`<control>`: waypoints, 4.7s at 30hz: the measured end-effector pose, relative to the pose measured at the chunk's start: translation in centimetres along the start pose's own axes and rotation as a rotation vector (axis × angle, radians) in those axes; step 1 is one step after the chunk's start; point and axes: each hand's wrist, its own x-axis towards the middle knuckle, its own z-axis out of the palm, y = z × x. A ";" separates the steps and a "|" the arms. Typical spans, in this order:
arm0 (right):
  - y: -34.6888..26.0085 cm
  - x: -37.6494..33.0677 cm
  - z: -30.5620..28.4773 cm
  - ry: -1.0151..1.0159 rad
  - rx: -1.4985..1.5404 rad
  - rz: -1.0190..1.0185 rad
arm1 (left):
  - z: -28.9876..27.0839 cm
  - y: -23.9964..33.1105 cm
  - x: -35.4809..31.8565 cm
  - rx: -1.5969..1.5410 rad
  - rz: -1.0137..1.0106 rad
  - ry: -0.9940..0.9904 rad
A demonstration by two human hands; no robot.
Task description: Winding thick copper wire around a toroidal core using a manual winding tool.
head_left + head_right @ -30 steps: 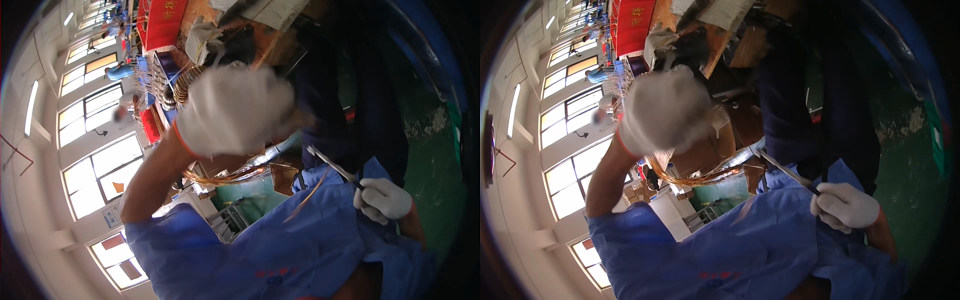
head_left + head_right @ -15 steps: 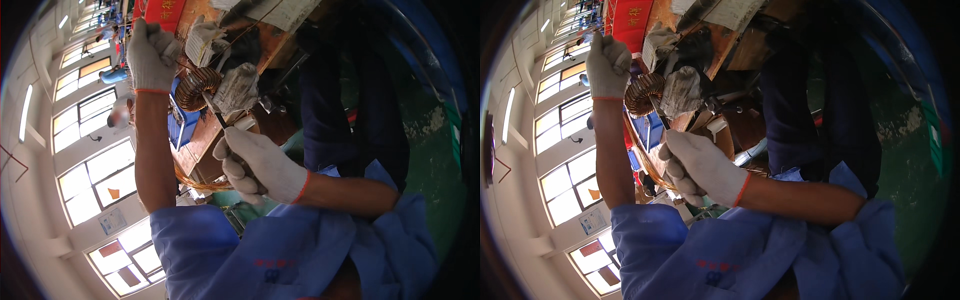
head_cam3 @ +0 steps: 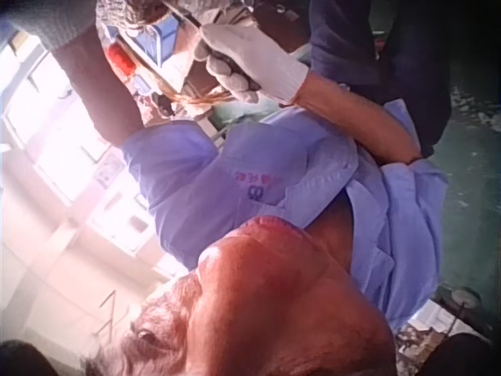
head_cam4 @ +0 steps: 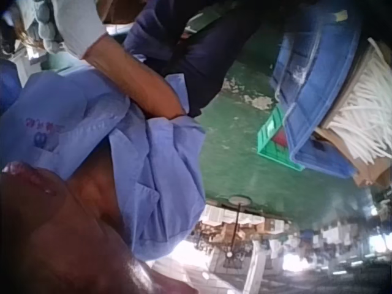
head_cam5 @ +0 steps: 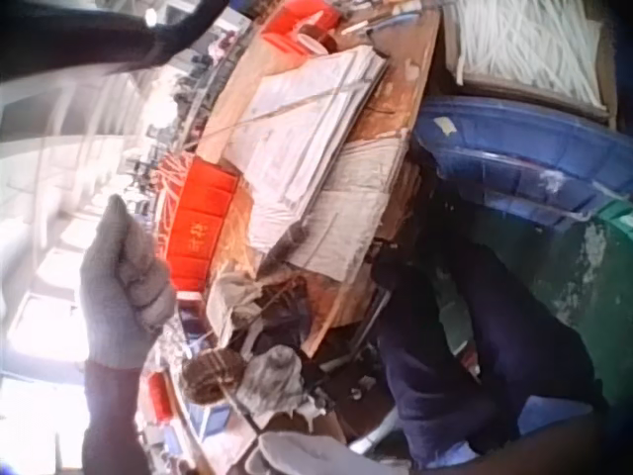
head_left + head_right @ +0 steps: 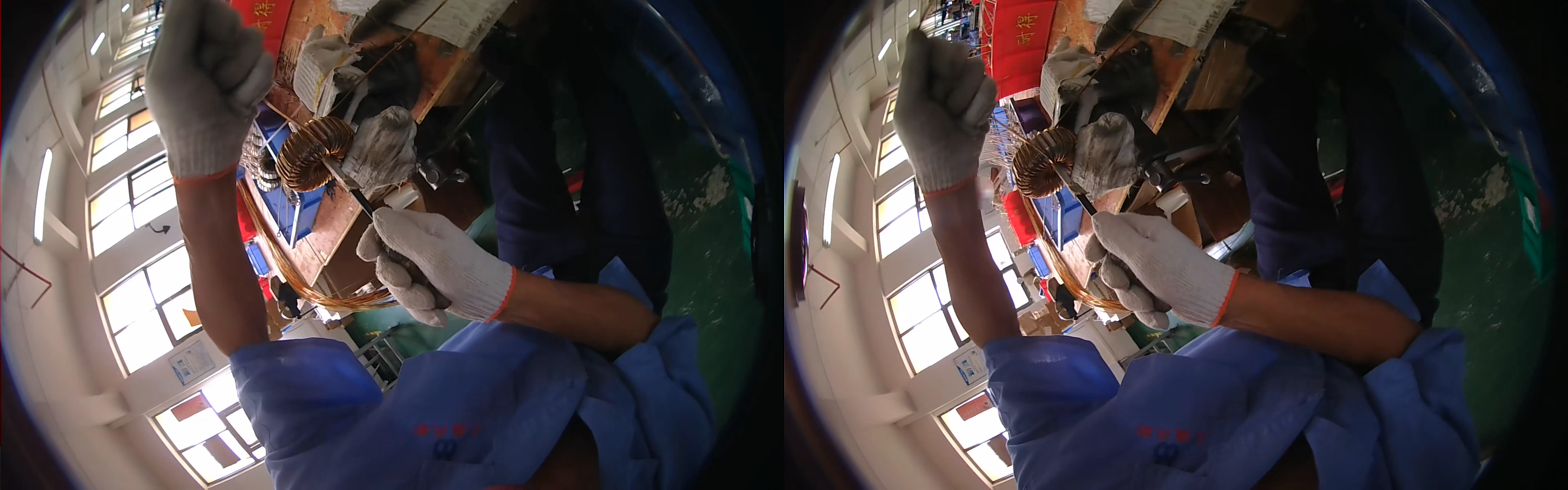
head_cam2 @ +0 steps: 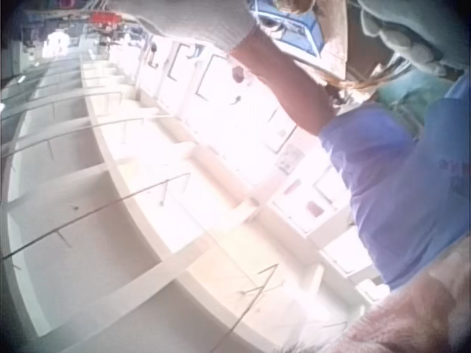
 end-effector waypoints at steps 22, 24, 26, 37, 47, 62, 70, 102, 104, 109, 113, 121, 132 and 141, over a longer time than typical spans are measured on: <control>-1.4 0.2 -1.6 -0.068 -0.012 0.026 | -3.1 -0.4 1.3 -0.322 -0.101 -0.247; -1.5 0.2 -1.6 -0.063 -0.015 0.026 | -2.6 -0.4 1.3 -0.294 -0.095 -0.269; -1.5 0.2 -1.6 -0.067 -0.021 0.015 | -1.9 -0.3 1.2 -0.355 -0.142 -0.263; -1.3 0.2 -1.3 -0.054 -0.007 0.037 | 2.4 -2.1 2.5 -0.072 -0.186 -0.119; -1.0 0.4 0.5 -0.044 0.070 -0.005 | -7.4 -7.4 1.7 -0.329 -0.173 0.148; 2.0 -4.0 -3.9 -0.229 0.171 0.142 | -10.2 -10.8 -2.0 0.329 -0.168 0.438; -1.5 -21.5 -7.0 0.036 -0.233 0.368 | 5.3 -4.9 -11.1 1.375 0.810 -0.981; 1.0 1.0 3.2 0.042 0.249 -0.031 | -1.6 -6.4 4.3 0.760 0.062 0.283; 0.7 0.8 3.2 -0.034 0.270 -0.076 | -5.2 -8.5 2.5 0.517 -0.164 0.563; 0.0 -1.4 1.0 -0.098 0.223 0.108 | -8.5 -13.3 -2.0 0.618 -0.309 0.592; 1.4 -3.3 -3.1 -0.335 0.461 0.229 | -7.4 -8.8 -3.0 0.324 -0.382 0.362; 2.3 -15.8 -10.0 -0.459 0.205 0.232 | -4.9 -4.5 -8.9 1.253 0.161 -0.348; -14.2 -2.7 -7.7 0.502 -1.633 -0.666 | -4.7 -5.9 -8.0 1.176 0.247 -0.333; -4.8 1.1 -11.2 0.293 -1.335 -0.809 | -4.8 -6.2 -8.1 1.120 0.182 -0.265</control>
